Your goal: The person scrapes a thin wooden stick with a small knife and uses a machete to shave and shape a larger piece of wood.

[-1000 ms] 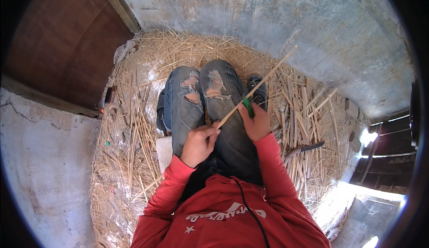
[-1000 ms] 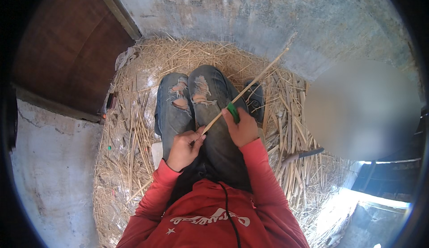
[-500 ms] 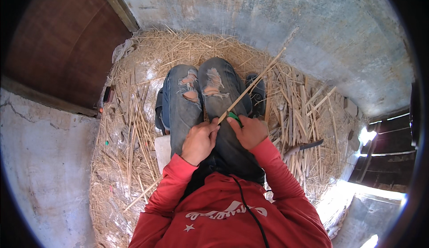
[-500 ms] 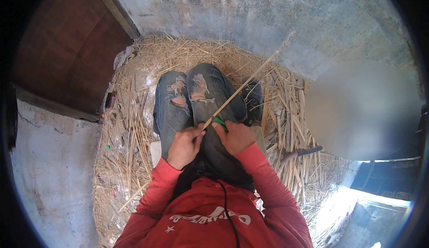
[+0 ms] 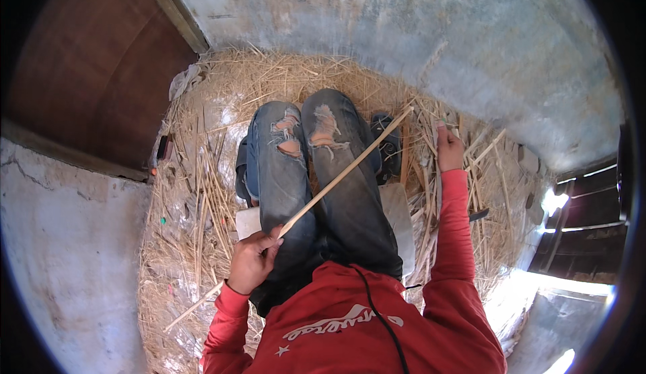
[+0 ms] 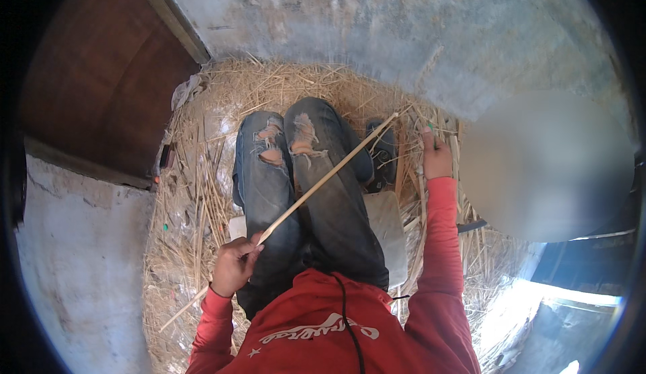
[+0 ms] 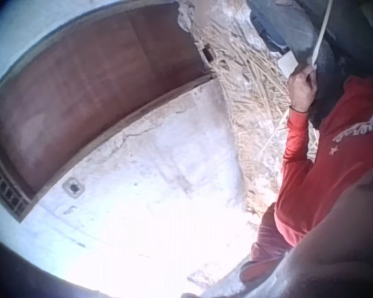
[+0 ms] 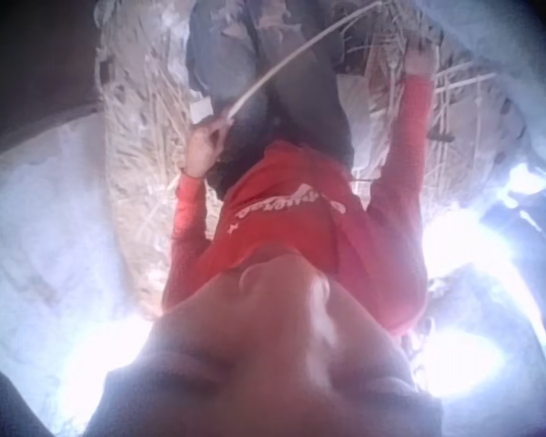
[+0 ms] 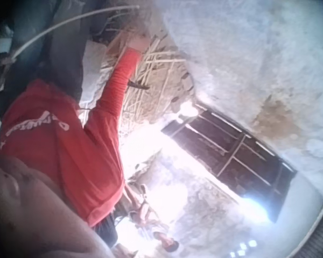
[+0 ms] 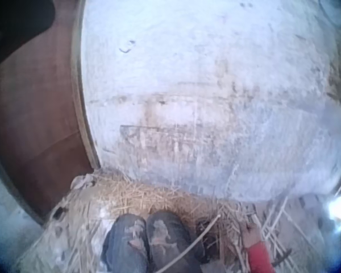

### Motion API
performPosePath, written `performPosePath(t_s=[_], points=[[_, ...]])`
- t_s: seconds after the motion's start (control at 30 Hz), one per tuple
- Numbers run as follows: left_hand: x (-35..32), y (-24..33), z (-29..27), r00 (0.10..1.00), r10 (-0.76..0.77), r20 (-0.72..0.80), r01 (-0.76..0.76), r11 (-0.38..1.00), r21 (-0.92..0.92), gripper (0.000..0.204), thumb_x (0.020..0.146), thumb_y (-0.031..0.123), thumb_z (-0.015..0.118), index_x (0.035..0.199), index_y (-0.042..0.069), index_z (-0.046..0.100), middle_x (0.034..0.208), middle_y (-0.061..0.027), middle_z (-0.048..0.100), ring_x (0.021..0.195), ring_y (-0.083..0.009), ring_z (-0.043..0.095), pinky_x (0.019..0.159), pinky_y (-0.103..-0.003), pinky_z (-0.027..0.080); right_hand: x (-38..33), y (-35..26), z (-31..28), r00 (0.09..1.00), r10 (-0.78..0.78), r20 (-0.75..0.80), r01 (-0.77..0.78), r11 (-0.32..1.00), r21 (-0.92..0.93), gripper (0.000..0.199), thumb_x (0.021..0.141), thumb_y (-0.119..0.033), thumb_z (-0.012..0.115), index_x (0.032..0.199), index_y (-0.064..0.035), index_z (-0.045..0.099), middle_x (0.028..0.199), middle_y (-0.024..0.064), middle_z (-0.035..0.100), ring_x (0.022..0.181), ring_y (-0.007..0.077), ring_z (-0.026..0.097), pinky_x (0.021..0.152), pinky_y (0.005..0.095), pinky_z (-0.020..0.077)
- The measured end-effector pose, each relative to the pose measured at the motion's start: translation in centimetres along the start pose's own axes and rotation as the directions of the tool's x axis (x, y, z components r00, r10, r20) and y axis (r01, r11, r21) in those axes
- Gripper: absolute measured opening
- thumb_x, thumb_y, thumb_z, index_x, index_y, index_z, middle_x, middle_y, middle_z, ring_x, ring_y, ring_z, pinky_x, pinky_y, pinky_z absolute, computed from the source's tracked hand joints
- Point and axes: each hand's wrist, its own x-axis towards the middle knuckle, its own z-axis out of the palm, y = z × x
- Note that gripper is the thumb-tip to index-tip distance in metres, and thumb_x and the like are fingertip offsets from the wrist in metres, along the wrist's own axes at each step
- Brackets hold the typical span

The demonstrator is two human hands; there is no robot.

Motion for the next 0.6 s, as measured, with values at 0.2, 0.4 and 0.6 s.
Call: performPosePath(t_s=[0.2, 0.4, 0.6], points=[[2.0, 0.7, 2.5, 0.995, 0.064, -0.076, -0.057, 0.994, 0.090, 0.028, 0.091, 0.011, 0.072, 0.119, 0.009, 0.076, 0.077, -0.0125, 0.064, 0.065, -0.0334, 0.065, 0.059, -0.042, 0.050, -2.1, -1.4, 0.4, 0.990, -0.120, 0.074, 0.063, 0.847, 0.528, 0.004, 0.086, -0.004, 0.074, 0.087, -0.0051, 0.070, 0.062, -0.0072, 0.048, 0.054, 0.0046, 0.041, 0.050, 0.0252, 0.0299], [4.5, 1.7, 4.0, 0.986, 0.097, -0.139, -0.075, 0.986, 0.151, 0.029, 0.091, 0.015, 0.074, 0.120, 0.014, 0.076, 0.079, -0.0092, 0.066, 0.066, -0.0315, 0.067, 0.059, -0.042, 0.052, -8.1, -8.0, 2.8, 0.953, -0.023, 0.301, -0.154, 0.819, 0.553, 0.023, 0.089, -0.023, 0.080, 0.100, -0.0031, 0.074, 0.079, 0.0001, 0.064, 0.068, 0.0101, 0.053, 0.064, 0.0295, 0.0431], [7.0, 5.1, 5.5, 0.994, 0.006, -0.110, 0.001, 0.998, 0.063, 0.030, 0.093, 0.024, 0.074, 0.120, 0.011, 0.076, 0.079, -0.0109, 0.067, 0.068, -0.0314, 0.068, 0.062, -0.043, 0.052, -9.8, -8.9, 5.8, 0.902, -0.025, 0.432, -0.244, 0.794, 0.557, 0.028, 0.096, -0.030, 0.075, 0.103, -0.0026, 0.075, 0.073, -0.0029, 0.059, 0.065, 0.0082, 0.050, 0.062, 0.0284, 0.0413]])
